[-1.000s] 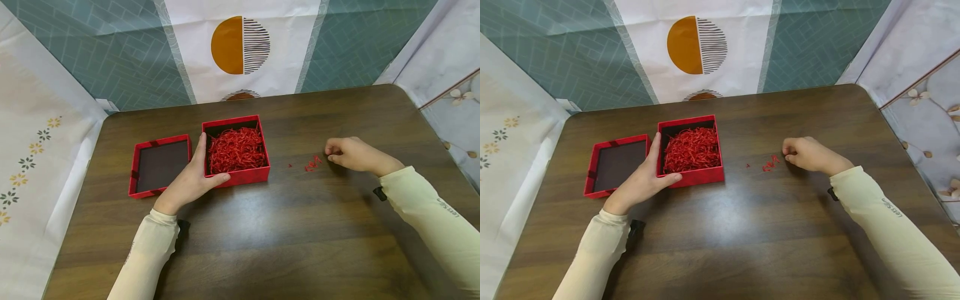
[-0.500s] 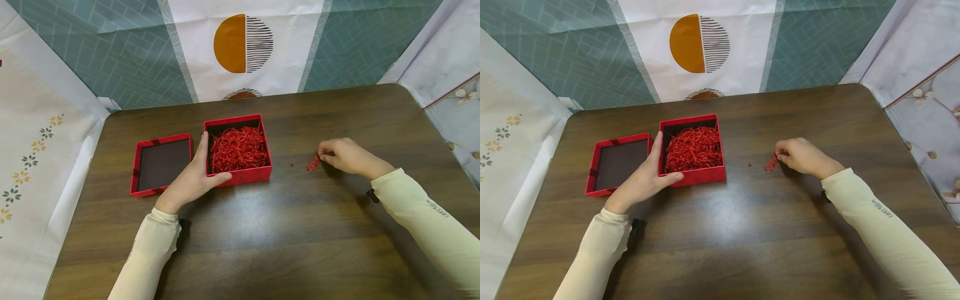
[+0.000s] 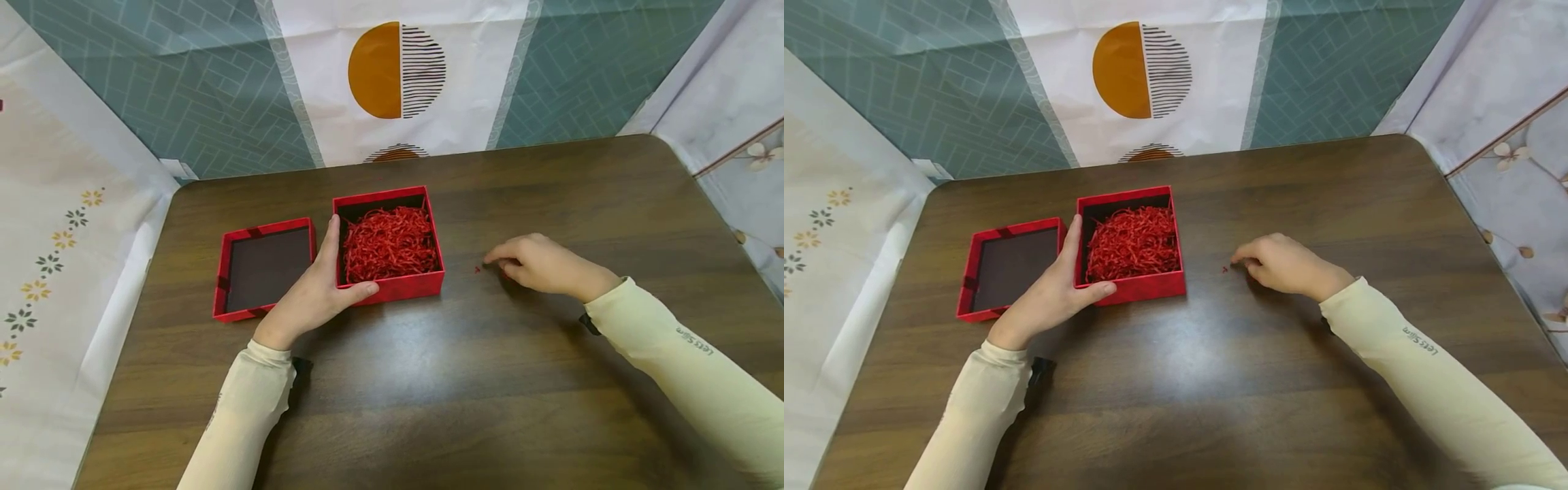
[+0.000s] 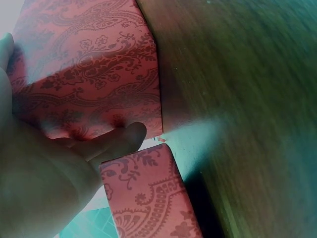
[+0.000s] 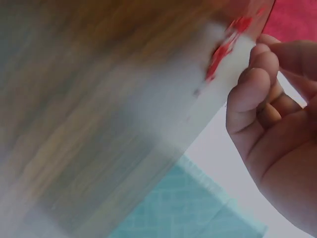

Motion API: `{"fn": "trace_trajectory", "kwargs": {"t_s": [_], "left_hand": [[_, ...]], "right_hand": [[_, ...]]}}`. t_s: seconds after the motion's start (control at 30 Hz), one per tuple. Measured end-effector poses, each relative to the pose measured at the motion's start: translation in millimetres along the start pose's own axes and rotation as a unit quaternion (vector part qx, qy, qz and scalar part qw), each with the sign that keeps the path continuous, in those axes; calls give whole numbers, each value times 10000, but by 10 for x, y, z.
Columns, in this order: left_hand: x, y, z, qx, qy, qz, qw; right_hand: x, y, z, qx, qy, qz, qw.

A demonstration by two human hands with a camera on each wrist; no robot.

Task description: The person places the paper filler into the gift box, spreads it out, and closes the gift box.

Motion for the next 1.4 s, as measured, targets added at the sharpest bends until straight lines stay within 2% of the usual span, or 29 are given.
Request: {"fn": "trace_trajectory", "kwargs": {"t_s": [0.1, 0.27, 0.5, 0.63, 0.77, 0.97, 1.17, 1.27, 1.4], "left_hand": [[8, -12, -14, -14, -10, -11, 10000], [14, -11, -15, -16, 10, -43, 10000], [-9, 18, 16, 46, 61, -14, 10000], [-12, 15, 6, 36, 15, -11, 10000], [-5, 10, -5, 28, -16, -24, 10000], [-13, 11, 1, 44, 49, -32, 10000], [-18, 5, 4, 51, 35, -41, 10000], [-10, 2, -6, 43, 9, -27, 10000], [-5, 7, -10, 48, 28, -35, 10000]], "right_hand": [[-75, -47, 21, -234, 119, 113, 9996], [-139, -77, 78, -174, 165, 713, 9972], [-219, -111, 115, -324, 175, 962, 9947], [-126, -68, 212, -456, -121, 1098, 9928], [36, 22, 361, -591, -486, 977, 9923], [204, 143, 465, -398, -871, 600, 9936], [294, 36, 485, -774, -1205, 386, 9889], [275, -12, 495, -768, -1162, 491, 9890], [196, -34, 497, -500, -799, 974, 9908]]}}
Point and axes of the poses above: each hand's wrist, its own z-axis away from the middle knuckle, its own y-axis out of the back of the hand, x = y × z, the point moved 5 cm from there along -z, towards the middle knuckle, and after that the axes turned 12 degrees about z, right-handed, at the moved point
